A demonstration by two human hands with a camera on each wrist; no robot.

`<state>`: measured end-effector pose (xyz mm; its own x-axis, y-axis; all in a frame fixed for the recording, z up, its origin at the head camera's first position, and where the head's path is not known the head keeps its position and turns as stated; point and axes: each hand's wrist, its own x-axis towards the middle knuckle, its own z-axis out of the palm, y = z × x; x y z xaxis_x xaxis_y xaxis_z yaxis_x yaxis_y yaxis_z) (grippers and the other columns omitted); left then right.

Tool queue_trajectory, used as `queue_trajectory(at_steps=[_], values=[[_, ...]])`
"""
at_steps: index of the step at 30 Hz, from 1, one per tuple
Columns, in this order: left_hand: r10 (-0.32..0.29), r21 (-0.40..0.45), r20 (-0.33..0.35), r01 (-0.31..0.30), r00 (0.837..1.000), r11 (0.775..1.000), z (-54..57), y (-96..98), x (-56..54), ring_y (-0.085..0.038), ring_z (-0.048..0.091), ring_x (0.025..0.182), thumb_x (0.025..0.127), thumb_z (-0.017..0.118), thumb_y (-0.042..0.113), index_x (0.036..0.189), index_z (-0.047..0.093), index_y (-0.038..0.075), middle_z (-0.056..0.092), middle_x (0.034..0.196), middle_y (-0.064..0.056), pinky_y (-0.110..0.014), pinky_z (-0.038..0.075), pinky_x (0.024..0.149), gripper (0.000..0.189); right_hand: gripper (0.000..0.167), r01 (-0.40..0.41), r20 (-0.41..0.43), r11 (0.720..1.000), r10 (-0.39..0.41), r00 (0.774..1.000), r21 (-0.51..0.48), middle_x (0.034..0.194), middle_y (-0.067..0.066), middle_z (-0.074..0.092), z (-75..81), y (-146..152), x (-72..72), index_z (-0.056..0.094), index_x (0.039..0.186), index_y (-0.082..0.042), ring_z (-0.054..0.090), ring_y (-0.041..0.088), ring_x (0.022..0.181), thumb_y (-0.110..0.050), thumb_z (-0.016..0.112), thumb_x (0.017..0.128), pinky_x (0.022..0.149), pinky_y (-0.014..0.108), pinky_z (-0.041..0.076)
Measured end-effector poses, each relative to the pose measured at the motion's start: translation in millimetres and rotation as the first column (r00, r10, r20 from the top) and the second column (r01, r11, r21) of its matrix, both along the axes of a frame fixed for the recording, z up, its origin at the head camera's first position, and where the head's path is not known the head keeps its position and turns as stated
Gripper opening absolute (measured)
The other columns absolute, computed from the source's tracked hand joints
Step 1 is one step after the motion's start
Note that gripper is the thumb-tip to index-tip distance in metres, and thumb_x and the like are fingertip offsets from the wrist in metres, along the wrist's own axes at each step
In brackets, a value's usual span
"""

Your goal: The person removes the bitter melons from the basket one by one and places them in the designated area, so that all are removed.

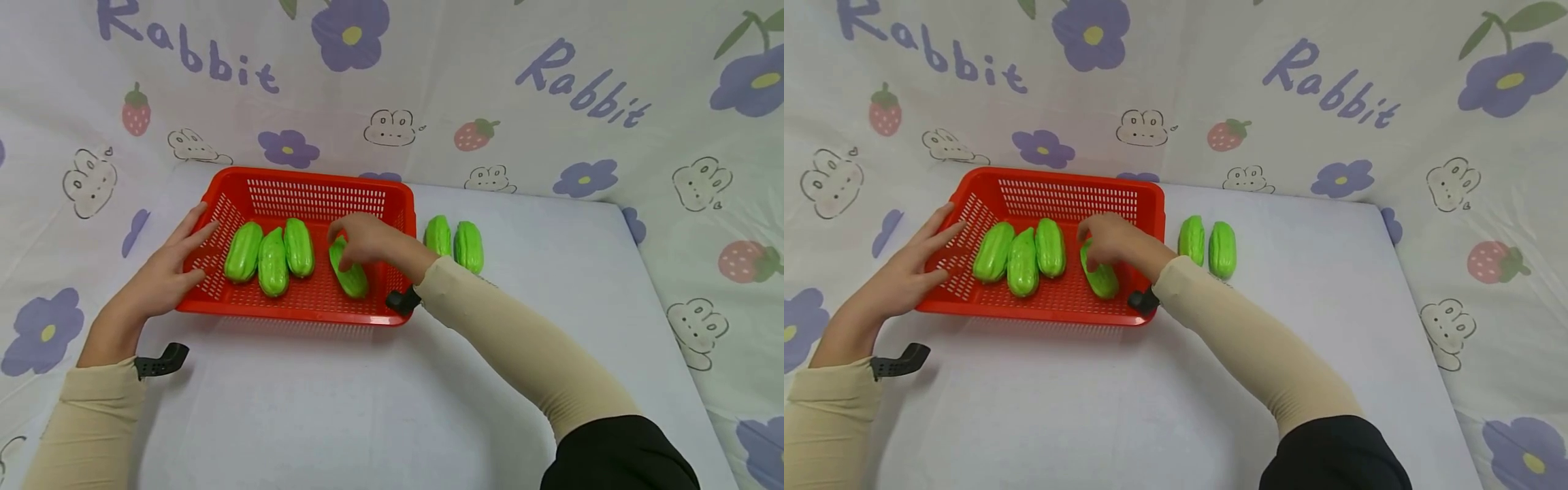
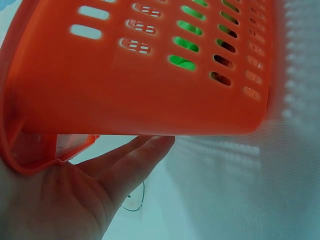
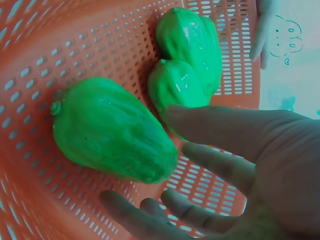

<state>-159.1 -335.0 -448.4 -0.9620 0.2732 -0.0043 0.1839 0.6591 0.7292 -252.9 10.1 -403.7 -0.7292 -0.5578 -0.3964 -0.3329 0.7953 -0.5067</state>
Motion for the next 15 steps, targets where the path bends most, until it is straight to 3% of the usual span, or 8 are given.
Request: queue_trajectory(at_steps=[15], values=[[-0.018,0.013,-0.027,0.018,0.999,1.000,-0.6,-1.7,1.2,-0.035,0.000,0.166,0.092,0.055,-0.013,0.168,0.031,-0.001,-0.002,0.183,-0.002,-0.076,0.023,0.121,0.082,0.060,0.016,0.121,0.998,-0.024,0.992,0.063,0.142,0.011,0.058,-4.5,-5.1,-4.1,0.066,0.148,-0.014,0.063,0.027,0.110,-0.012,0.086,0.092,0.080,0.029,0.062]])
